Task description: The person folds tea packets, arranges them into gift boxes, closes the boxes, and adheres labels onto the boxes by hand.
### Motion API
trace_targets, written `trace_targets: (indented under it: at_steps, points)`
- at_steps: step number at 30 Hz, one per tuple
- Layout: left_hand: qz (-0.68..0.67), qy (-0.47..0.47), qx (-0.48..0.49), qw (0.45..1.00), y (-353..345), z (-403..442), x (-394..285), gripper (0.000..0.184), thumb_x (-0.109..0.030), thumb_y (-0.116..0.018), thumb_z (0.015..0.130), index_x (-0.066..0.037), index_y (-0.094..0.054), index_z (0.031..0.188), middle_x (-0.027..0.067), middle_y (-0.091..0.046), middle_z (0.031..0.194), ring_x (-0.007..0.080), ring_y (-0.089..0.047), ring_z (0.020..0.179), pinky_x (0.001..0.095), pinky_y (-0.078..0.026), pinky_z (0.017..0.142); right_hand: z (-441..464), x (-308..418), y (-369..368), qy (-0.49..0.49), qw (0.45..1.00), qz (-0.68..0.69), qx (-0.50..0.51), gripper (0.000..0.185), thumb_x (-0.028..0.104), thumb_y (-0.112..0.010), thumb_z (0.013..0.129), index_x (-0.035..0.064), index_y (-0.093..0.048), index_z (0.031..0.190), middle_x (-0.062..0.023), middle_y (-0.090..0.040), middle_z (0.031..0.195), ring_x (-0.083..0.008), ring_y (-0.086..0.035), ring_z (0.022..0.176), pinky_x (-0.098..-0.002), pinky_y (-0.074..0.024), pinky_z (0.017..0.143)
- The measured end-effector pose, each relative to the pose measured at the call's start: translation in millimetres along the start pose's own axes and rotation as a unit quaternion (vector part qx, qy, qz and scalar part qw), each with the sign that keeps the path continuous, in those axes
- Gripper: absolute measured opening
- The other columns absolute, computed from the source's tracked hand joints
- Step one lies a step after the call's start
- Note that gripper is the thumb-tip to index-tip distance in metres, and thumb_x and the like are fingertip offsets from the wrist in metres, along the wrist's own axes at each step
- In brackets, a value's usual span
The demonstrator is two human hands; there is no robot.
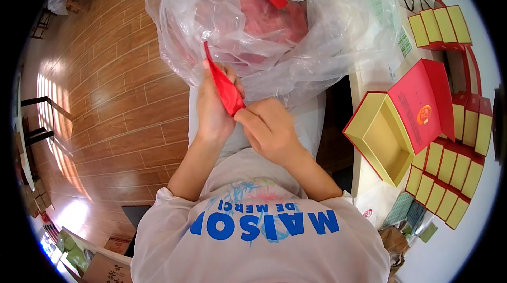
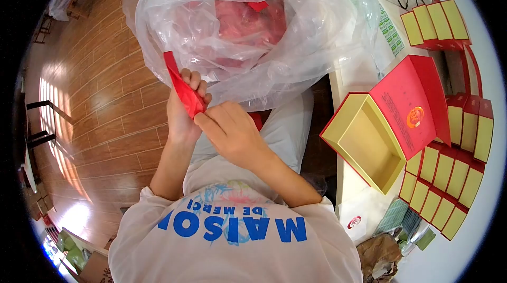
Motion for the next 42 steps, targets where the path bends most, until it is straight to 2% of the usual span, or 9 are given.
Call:
trace_targets:
  at_steps: [7, 9, 13, 16, 22, 28, 34, 38, 42]
  points:
    - [0.025, 0.022, -0.068, 0.997, 6.6, -2.1, 13.6, 0.028, -0.039, -0.042, 0.101, -0.013, -0.043, 0.092, -0.0007, -0.044, 0.083, 0.0114, -0.047, 0.07, 0.0251, -0.042, 0.062, -16.8, -8.3, -3.7, 0.015, 0.998, 0.037, -0.05, 0.02, 0.004, -0.064, 0.08, 0.0024, -0.059, 0.099, -0.0078, -0.053, 0.082, -0.0201, -0.052, 0.068, -0.0303, -0.0427, 0.058]
    - [0.077, -0.057, -0.072, 0.993, 11.5, -0.5, 2.5, 0.03, -0.041, -0.039, 0.101, -0.012, -0.042, 0.091, 0.0003, -0.045, 0.082, 0.0117, -0.047, 0.069, 0.0257, -0.042, 0.062, -37.2, -49.8, -12.4, -0.27, 0.927, 0.24, -0.102, 0.019, 0.01, -0.058, 0.091, 0.0018, -0.052, 0.108, -0.0078, -0.053, 0.077, -0.0139, -0.049, 0.063, -0.0257, -0.0402, 0.056]
    - [0.179, -0.186, -0.074, 0.963, 10.9, -7.3, -18.4, 0.038, -0.043, -0.034, 0.102, -0.009, -0.043, 0.089, 0.0027, -0.048, 0.082, 0.0127, -0.049, 0.069, 0.0272, -0.044, 0.063, -49.7, -65.0, -43.5, -0.445, 0.807, 0.388, 0.018, 0.018, 0.01, -0.053, 0.095, 0.0011, -0.048, 0.11, -0.009, -0.055, 0.077, -0.0145, -0.051, 0.062, -0.0269, -0.044, 0.057]
    - [0.188, -0.206, -0.102, 0.955, 21.0, -7.6, -25.1, 0.037, -0.041, -0.035, 0.103, -0.007, -0.049, 0.096, 0.0032, -0.054, 0.089, 0.0134, -0.053, 0.078, 0.0282, -0.046, 0.071, -29.1, -62.8, -17.6, -0.331, 0.929, 0.166, -0.026, 0.017, 0.008, -0.055, 0.093, 0.0013, -0.051, 0.107, -0.0111, -0.057, 0.085, -0.0192, -0.055, 0.068, -0.0295, -0.0464, 0.059]
    - [0.172, -0.177, -0.026, 0.969, 9.8, -9.7, -19.7, 0.038, -0.038, -0.039, 0.102, -0.004, -0.054, 0.11, 0.0083, -0.057, 0.115, 0.0171, -0.053, 0.108, 0.0349, -0.042, 0.095, 9.9, -54.4, -4.9, -0.237, 0.963, 0.127, 0.024, 0.032, -0.004, -0.058, 0.078, 0.0029, -0.056, 0.109, -0.016, -0.054, 0.112, -0.0316, -0.054, 0.099, -0.0371, -0.046, 0.084]
    - [0.189, 0.064, 0.109, 0.974, 10.0, 10.0, 2.7, 0.065, -0.039, -0.063, 0.091, -0.001, -0.037, 0.138, 0.0113, -0.043, 0.133, 0.0192, -0.042, 0.123, 0.035, -0.034, 0.104, 38.9, -49.3, -18.4, -0.033, 0.992, -0.057, 0.106, 0.053, -0.012, -0.06, 0.066, 0.0063, -0.057, 0.115, -0.018, -0.053, 0.12, -0.0381, -0.05, 0.113, -0.044, -0.044, 0.092]
    - [0.199, 0.172, 0.078, 0.962, 42.6, 11.9, -4.0, 0.082, -0.02, -0.072, 0.077, -0.011, -0.029, 0.146, 0.0071, -0.045, 0.119, 0.014, -0.048, 0.102, 0.0276, -0.04, 0.089, 60.5, -118.5, -32.1, -0.224, 0.954, 0.199, -0.022, 0.043, -0.002, -0.046, 0.089, -0.0003, -0.044, 0.132, -0.0129, -0.054, 0.128, -0.0219, -0.053, 0.118, -0.0348, -0.0425, 0.1]
    - [0.147, 0.133, 0.046, 0.979, 61.5, 14.3, -17.8, 0.079, -0.009, -0.064, 0.076, -0.013, -0.027, 0.146, 0.0049, -0.047, 0.109, 0.0121, -0.05, 0.088, 0.026, -0.042, 0.081, 88.6, -235.5, -26.5, -0.186, 0.954, -0.233, 0.005, 0.041, 0.007, -0.063, 0.083, -0.0008, -0.053, 0.122, -0.0175, -0.058, 0.122, -0.031, -0.056, 0.114, -0.0397, -0.0445, 0.096]
    - [0.114, 0.105, 0.069, 0.986, 62.7, 8.0, -21.8, 0.075, -0.01, -0.062, 0.077, -0.012, -0.029, 0.144, 0.0039, -0.049, 0.104, 0.011, -0.05, 0.085, 0.0264, -0.042, 0.08, 90.3, -314.7, -46.2, -0.166, 0.924, -0.335, 0.077, 0.038, 0.011, -0.062, 0.083, -0.0003, -0.056, 0.119, -0.0216, -0.059, 0.12, -0.0379, -0.056, 0.108, -0.0433, -0.045, 0.092]
Point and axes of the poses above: each hand's wrist, its own z-axis towards the middle knuckle, its own y-axis out of the back of the hand, x = y × z, the point moved 9 cm from there along z, towards the middle knuckle
